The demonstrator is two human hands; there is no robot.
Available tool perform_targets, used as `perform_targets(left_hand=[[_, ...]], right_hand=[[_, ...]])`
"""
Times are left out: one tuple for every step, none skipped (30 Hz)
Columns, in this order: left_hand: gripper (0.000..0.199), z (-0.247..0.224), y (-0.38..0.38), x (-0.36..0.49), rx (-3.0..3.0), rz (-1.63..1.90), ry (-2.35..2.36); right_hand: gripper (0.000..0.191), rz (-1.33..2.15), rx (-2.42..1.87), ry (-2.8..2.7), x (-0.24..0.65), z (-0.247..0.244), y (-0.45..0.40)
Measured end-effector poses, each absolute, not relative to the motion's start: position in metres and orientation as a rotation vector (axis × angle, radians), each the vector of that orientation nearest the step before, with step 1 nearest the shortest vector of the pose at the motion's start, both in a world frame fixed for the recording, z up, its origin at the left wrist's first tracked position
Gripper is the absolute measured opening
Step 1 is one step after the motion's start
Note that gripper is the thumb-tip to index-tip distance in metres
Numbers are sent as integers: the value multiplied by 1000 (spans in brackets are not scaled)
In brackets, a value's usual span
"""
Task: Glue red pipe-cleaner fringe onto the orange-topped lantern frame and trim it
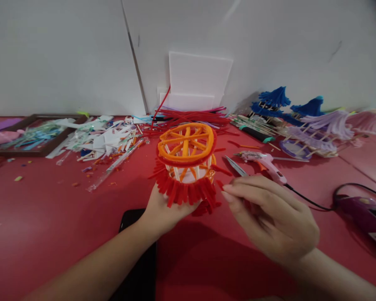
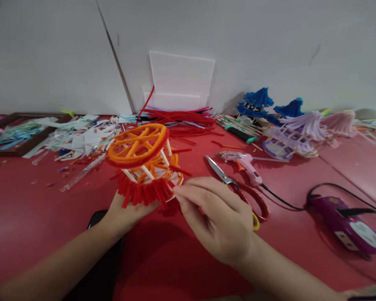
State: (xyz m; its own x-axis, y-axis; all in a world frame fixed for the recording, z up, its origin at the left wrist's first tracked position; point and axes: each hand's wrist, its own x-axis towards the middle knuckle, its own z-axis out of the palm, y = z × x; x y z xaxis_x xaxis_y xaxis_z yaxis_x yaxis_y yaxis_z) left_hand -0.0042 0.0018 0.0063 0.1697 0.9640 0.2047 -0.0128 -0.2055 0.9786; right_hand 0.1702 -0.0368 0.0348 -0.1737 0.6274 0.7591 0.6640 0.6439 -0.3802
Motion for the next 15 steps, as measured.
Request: perform_targets(left_hand=[[32, 7, 1, -4, 1419, 1217, 966], [34, 7, 1, -4, 1404, 1211, 961], [35, 7, 1, -5, 1396, 1207, 959], [34, 7, 1, -5, 1395, 1203, 956], [33, 6, 1, -5, 1403, 1197, 949], [32, 6, 1, -5, 1424, 1189, 944], [31, 5, 2, -4, 1449, 1183, 947], [32, 5, 2, -4, 1474, 1182, 958], [33, 5, 2, -4, 1492, 1188, 977], [35, 5, 2, -4, 1502, 1191, 988], [35, 6, 2, -3, 1501, 1189, 987], [35, 7, 2, -3, 1489, 1184, 969], [34, 8, 1, -3, 1471, 1173, 935], [32, 9, 1, -2, 1452, 1164, 901], [32, 10, 1, -2, 1433, 1157, 876]], right_hand=[[23, -108, -1034, -1881, 170, 36, -38], [23, -119, -1041, -1888, 170, 37, -39], [22, -106, -1050, -1886, 170, 37, -40], [20, -85, -1056, -1881, 169, 37, -41], [19, -66, -1058, -1875, 168, 37, -41], [18, -48, -1060, -1870, 167, 37, -41], [18, -32, -1065, -1865, 166, 37, -41], [17, -19, -1072, -1858, 165, 37, -40], [17, -8, -1079, -1854, 165, 37, -40], [17, -2, -1080, -1853, 164, 37, -40], [18, -1, -1079, -1854, 164, 37, -39], [19, -7, -1074, -1858, 165, 37, -39], [20, -18, -1065, -1865, 165, 37, -39], [21, -32, -1057, -1868, 165, 36, -40], [22, -43, -1054, -1872, 165, 36, -40]])
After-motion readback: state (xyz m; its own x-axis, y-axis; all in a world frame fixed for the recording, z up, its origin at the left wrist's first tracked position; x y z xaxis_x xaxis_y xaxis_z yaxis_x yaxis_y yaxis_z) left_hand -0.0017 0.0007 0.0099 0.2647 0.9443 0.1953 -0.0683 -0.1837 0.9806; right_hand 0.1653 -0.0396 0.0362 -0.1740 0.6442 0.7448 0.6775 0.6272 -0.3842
